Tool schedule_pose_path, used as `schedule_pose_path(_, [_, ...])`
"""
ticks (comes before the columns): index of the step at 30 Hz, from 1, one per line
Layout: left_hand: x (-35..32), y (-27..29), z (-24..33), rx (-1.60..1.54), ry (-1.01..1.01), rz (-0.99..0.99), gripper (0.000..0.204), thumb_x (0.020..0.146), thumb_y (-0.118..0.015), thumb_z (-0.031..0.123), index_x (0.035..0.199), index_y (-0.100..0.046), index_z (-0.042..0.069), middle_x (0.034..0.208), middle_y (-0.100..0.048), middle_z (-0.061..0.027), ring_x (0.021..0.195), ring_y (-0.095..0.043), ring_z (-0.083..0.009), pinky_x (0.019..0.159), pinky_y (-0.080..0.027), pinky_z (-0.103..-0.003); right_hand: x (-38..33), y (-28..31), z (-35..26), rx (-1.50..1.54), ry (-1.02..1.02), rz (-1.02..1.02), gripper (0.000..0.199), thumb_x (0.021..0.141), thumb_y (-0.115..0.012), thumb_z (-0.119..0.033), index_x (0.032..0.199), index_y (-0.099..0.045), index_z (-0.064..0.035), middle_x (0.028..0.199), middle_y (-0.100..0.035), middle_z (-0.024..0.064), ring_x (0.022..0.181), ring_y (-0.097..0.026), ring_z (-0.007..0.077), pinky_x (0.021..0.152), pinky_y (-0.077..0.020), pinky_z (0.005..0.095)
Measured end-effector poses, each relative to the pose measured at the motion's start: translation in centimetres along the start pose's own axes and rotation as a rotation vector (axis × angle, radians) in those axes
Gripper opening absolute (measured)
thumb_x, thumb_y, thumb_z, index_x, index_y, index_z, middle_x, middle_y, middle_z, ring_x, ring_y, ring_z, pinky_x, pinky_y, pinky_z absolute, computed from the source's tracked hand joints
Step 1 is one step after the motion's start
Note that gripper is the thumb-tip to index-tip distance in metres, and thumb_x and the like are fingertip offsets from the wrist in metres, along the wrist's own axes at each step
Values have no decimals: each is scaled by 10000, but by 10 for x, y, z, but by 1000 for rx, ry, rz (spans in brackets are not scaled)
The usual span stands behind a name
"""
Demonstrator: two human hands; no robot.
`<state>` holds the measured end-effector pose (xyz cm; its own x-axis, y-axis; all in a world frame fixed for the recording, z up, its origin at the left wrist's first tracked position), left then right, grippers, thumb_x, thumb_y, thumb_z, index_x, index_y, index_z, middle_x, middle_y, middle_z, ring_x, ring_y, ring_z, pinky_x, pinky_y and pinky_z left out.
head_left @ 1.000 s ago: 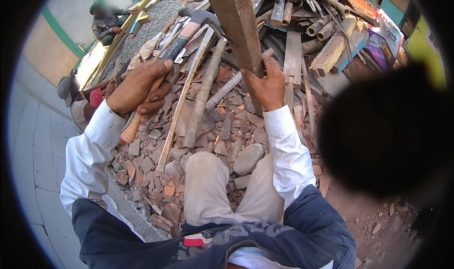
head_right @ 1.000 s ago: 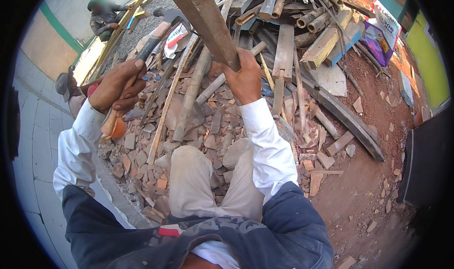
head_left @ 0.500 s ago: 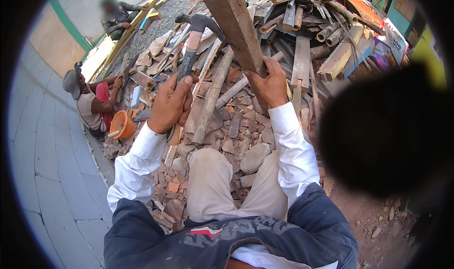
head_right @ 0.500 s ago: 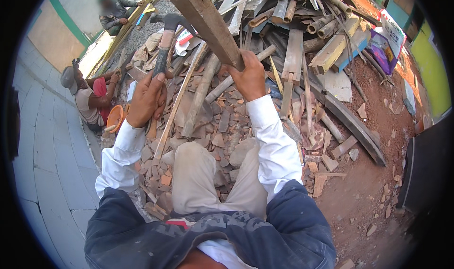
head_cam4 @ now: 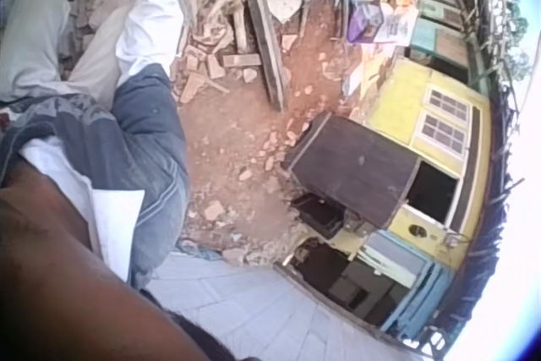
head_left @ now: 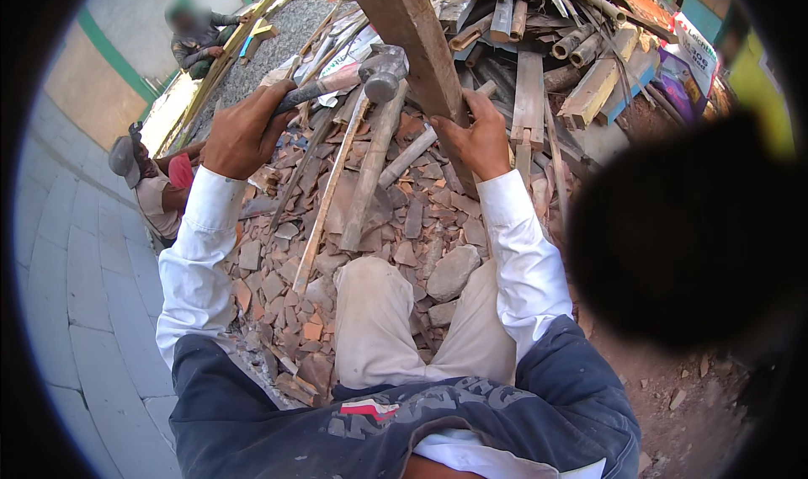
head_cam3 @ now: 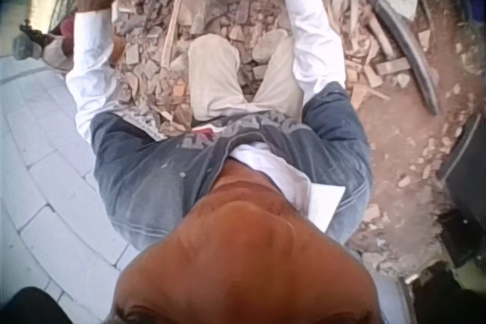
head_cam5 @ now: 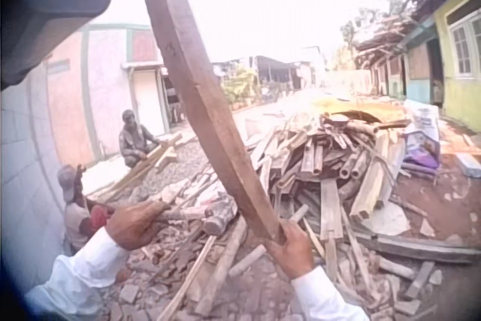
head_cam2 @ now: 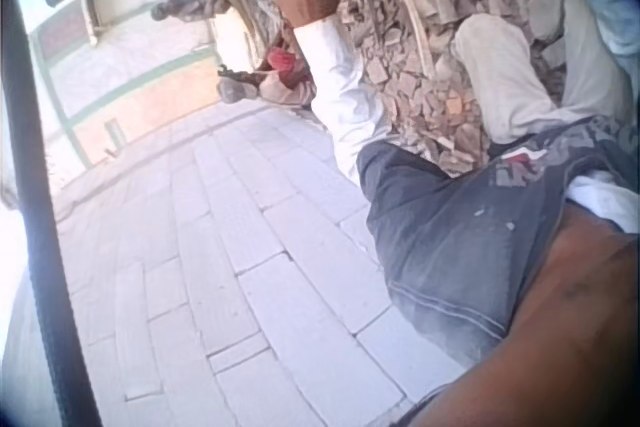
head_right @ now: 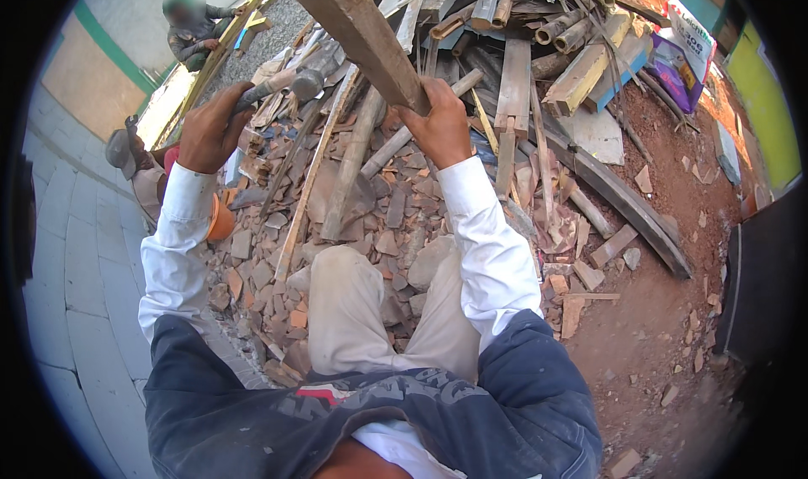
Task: The person sits on a pile of debris and uses a hammer to repeatedly strike a piece of wood, breaking it into smaller fragments. The person adjusts the wood and continues hammering until the piece is sufficiently broken.
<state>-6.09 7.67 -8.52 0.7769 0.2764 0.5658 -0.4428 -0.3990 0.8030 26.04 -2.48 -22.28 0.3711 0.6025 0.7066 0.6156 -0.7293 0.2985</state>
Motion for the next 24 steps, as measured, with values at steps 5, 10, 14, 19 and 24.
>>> schedule_pose_path(5, [32,31,-10,435,-355,-138,348,956,-645,263,1283,-544,197,855,-585,-58,772,-666,-245,604,-499,-400,0,4,-4,31,-9,1,452,743,-824,-156,1129,-659,10,1024,-670,184,941,-668,381,832,-528,410])
schedule_pose_path(10, [65,49,-12,578,-568,-148,365,922,-644,249,1273,-554,208,899,-585,-60,860,-648,-241,715,-550,-400,-1,6,-5,41,-12,-5,471,735,-841,-171,1134,-662,6,1034,-675,176,948,-673,371,838,-530,406])
schedule_pose_path(14, [80,68,3,664,-595,-269,401,908,-661,246,1281,-515,225,969,-614,-70,910,-664,-255,766,-570,-402,-2,6,-5,-4,-24,-15,477,731,-849,-173,1133,-665,6,1039,-677,174,955,-674,367,847,-531,403])
schedule_pose_path(19, [93,72,10,678,-621,-302,429,898,-679,235,1285,-493,224,1002,-623,-73,892,-671,-257,780,-567,-406,-1,3,-7,24,19,0,443,733,-845,-154,1108,-671,7,1028,-678,173,955,-671,370,841,-530,405])
schedule_pose_path(24, [91,74,14,586,-521,-401,355,935,-648,274,1259,-524,197,984,-623,-75,891,-670,-263,744,-549,-418,-5,4,-14,36,-4,-12,438,722,-852,-149,1090,-673,6,1019,-679,168,952,-668,373,830,-528,409])
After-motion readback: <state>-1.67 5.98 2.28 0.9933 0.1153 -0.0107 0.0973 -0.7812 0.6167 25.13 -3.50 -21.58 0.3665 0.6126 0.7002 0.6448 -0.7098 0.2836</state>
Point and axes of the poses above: each hand's wrist, its own x-axis towards the middle knuckle, its own y-axis out of the back of the hand, z = x × y, the point moved 1 cm from there along x, towards the middle knuckle
